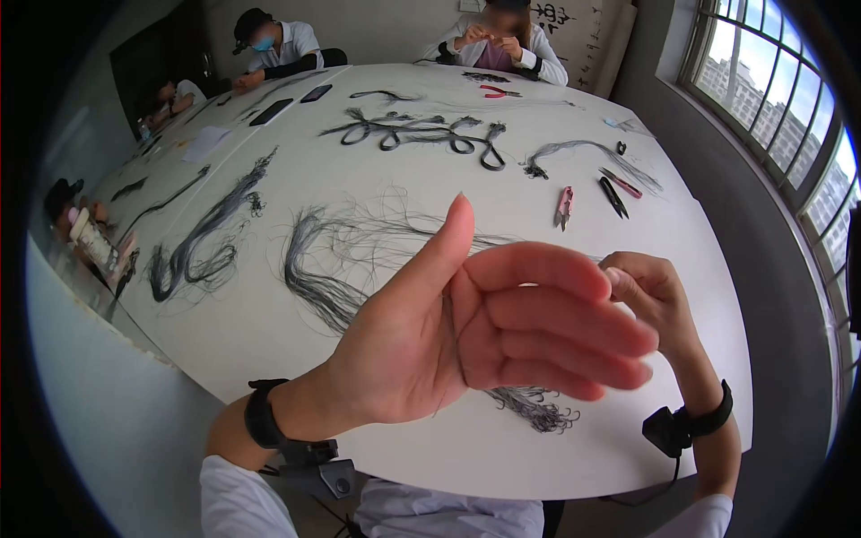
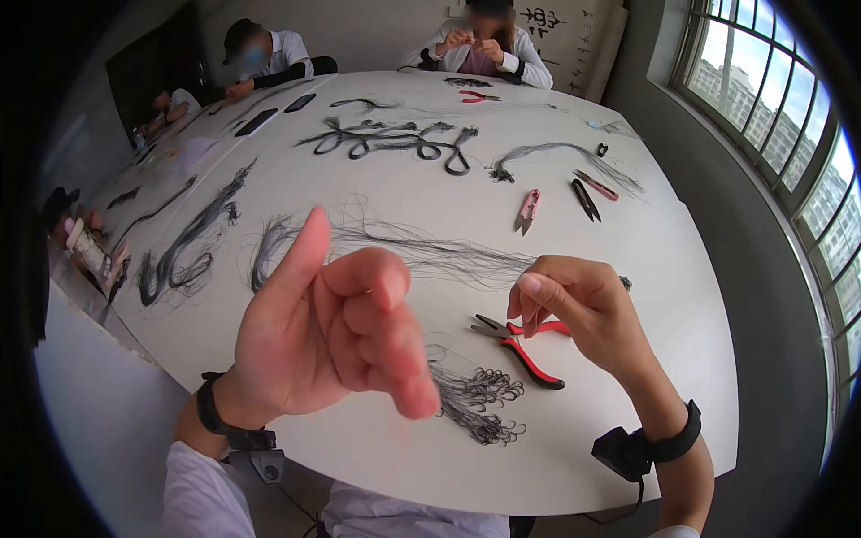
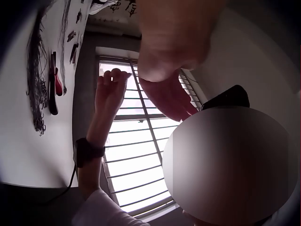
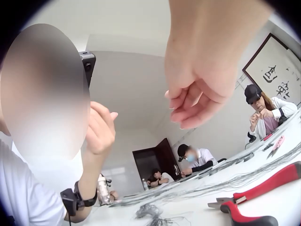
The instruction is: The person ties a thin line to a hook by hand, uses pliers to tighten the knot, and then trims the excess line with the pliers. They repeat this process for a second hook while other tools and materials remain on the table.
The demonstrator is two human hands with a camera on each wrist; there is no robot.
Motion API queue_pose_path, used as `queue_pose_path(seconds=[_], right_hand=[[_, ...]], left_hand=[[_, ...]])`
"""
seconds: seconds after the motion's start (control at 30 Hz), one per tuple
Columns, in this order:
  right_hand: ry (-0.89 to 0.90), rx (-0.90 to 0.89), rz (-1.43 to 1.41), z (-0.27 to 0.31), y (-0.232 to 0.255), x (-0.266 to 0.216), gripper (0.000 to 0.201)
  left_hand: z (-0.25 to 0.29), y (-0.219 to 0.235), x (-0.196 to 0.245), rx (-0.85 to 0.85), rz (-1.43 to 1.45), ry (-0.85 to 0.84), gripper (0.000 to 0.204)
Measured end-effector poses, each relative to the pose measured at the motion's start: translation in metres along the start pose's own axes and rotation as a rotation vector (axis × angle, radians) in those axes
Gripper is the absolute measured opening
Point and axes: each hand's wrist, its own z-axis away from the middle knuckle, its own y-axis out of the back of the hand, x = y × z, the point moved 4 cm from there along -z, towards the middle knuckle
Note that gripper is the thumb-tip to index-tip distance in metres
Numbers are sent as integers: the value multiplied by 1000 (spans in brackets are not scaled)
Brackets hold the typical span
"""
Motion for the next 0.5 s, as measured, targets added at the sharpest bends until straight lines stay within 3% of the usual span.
queue_pose_path(seconds=[0.07, 0.1, 0.23, 0.33, 0.5], right_hand=[[28, -77, 96, 11, -25, 6, 23], [136, -118, 219, 15, -37, 8, 20], [450, -136, 536, 32, -78, -8, 18], [526, -138, 672, 36, -82, -21, 16], [484, -192, 721, 39, -82, -26, 15]], left_hand=[[-5, 8, 10, 166, -41, -113, 66], [-7, 13, 12, 224, -267, -104, 62], [-3, 46, 2, 387, -501, -51, 59], [3, 57, -1, 402, -553, 19, 54], [12, 61, -5, 469, -623, 137, 51]])
